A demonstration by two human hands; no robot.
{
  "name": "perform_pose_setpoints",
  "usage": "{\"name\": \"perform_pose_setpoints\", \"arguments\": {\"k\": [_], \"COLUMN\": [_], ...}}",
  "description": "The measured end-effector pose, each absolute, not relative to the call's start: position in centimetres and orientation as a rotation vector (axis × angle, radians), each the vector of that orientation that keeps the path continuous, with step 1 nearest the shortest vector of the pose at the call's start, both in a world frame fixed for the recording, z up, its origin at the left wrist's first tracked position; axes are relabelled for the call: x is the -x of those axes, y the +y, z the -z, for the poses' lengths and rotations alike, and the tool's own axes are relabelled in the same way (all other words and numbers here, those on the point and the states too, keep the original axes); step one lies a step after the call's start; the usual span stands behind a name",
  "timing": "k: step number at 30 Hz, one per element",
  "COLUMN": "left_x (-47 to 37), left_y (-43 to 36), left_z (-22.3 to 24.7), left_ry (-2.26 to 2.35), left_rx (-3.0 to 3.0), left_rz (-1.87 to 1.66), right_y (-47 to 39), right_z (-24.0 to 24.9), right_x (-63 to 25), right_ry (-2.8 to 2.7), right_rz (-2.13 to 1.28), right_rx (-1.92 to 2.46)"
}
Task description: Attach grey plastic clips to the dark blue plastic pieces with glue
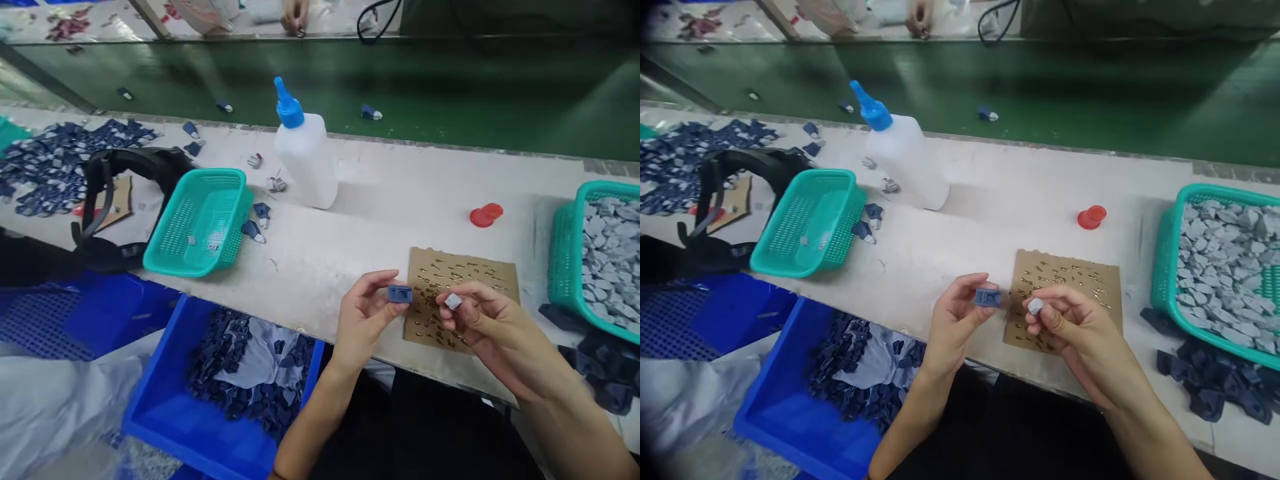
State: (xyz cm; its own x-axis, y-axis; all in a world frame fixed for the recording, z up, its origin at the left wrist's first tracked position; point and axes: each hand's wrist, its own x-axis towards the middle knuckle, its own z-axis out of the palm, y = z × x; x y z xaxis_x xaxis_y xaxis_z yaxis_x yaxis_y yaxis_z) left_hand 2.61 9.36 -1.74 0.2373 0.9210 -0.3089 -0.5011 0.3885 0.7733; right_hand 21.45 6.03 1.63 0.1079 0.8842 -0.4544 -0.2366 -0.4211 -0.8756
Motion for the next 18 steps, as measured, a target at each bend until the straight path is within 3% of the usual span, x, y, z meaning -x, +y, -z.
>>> {"name": "perform_pose_setpoints", "arguments": {"k": [7, 12, 18], "left_x": [-3.2, -3.2, -3.1], "left_y": [9.0, 8.9, 9.0], "left_z": [1.5, 0.7, 0.5], "left_ry": [0.628, 0.453, 0.383], "left_rx": [-0.369, 0.145, 0.347], "left_rz": [-0.968, -0.848, -0.783], "right_y": [5.5, 4.2, 3.8], "right_z": [-1.8, -0.9, -1.7], "right_x": [-21.2, -21.4, -21.0], "right_ry": [-0.634, -0.762, -0.947], "right_rz": [-1.536, -1.388, -1.201], "right_rx": [1.449, 1.576, 1.709]}}
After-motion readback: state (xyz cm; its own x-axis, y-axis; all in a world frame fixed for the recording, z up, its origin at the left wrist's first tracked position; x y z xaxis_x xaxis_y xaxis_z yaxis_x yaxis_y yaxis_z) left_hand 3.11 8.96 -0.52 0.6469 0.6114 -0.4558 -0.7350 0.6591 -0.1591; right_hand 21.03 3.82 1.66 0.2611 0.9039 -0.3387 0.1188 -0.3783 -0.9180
